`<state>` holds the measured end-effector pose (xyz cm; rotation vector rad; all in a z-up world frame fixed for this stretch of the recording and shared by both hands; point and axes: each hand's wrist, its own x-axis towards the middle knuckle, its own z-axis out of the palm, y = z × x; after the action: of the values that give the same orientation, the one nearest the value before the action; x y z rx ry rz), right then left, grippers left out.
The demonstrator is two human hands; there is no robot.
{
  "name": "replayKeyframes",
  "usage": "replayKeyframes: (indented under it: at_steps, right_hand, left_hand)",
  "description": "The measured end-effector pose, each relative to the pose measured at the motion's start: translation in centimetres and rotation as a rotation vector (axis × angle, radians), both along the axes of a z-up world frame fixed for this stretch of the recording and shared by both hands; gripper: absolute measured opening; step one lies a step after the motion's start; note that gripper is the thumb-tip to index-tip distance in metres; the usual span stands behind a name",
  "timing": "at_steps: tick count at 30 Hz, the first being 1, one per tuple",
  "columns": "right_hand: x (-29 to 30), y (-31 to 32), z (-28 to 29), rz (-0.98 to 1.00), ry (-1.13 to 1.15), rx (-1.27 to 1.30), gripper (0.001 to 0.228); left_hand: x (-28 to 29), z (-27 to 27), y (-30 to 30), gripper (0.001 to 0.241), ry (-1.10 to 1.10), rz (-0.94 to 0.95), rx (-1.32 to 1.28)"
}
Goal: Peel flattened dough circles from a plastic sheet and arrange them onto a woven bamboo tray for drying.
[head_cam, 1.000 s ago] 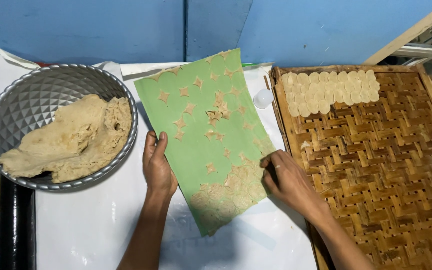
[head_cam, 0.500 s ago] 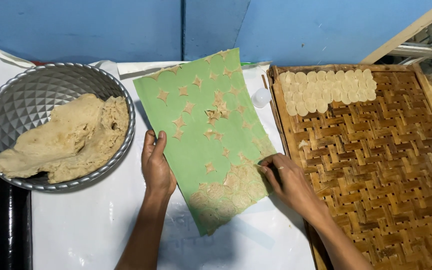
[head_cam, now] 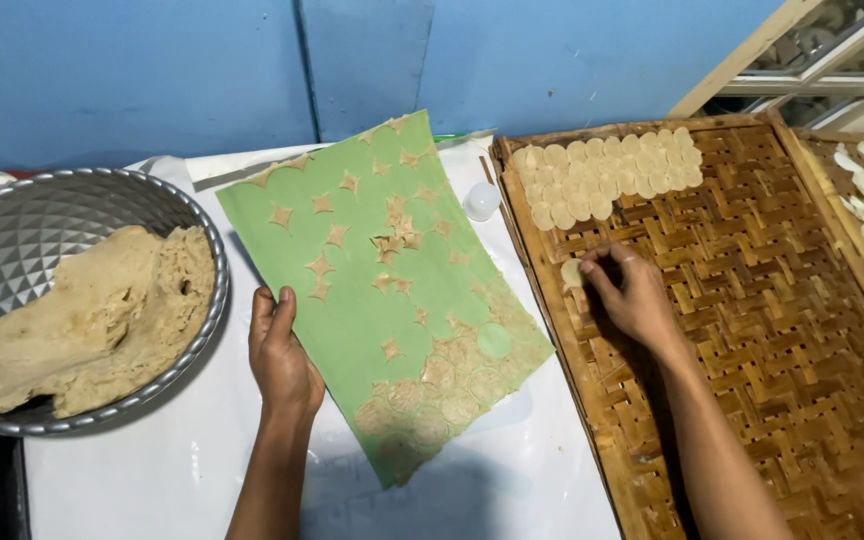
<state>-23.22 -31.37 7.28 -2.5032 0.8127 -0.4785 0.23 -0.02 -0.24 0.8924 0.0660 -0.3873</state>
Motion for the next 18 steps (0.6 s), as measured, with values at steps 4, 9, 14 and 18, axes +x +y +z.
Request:
replayKeyframes:
  at_steps: [4,9,14,18]
  right_hand:
    - [-0.1,-7.4,-4.4,-0.099,-0.129,-0.115,0.011]
    - [1.8,-10.8,-5.5,-0.292,-0.282,-0.255,0.009]
    - [2.3,-14.6,-8.3,-0.396,-0.292,-0.293,0.006]
    - [2.6,-14.0,-7.8,-0.398,-0.283,-0.329,0.007]
  left_hand:
    - [-0.4,0.8,0.0,0.01,-0.01,0.002,0.007]
    - [-0.1,-0.3,0.0,0.012,-0.012,0.028,0.034]
    - [-0.3,0.6,-0.1,0.01,-0.005,0.019,0.026]
    - [-0.3,0.7,-0.1,0.009,-0.009,0.022,0.03]
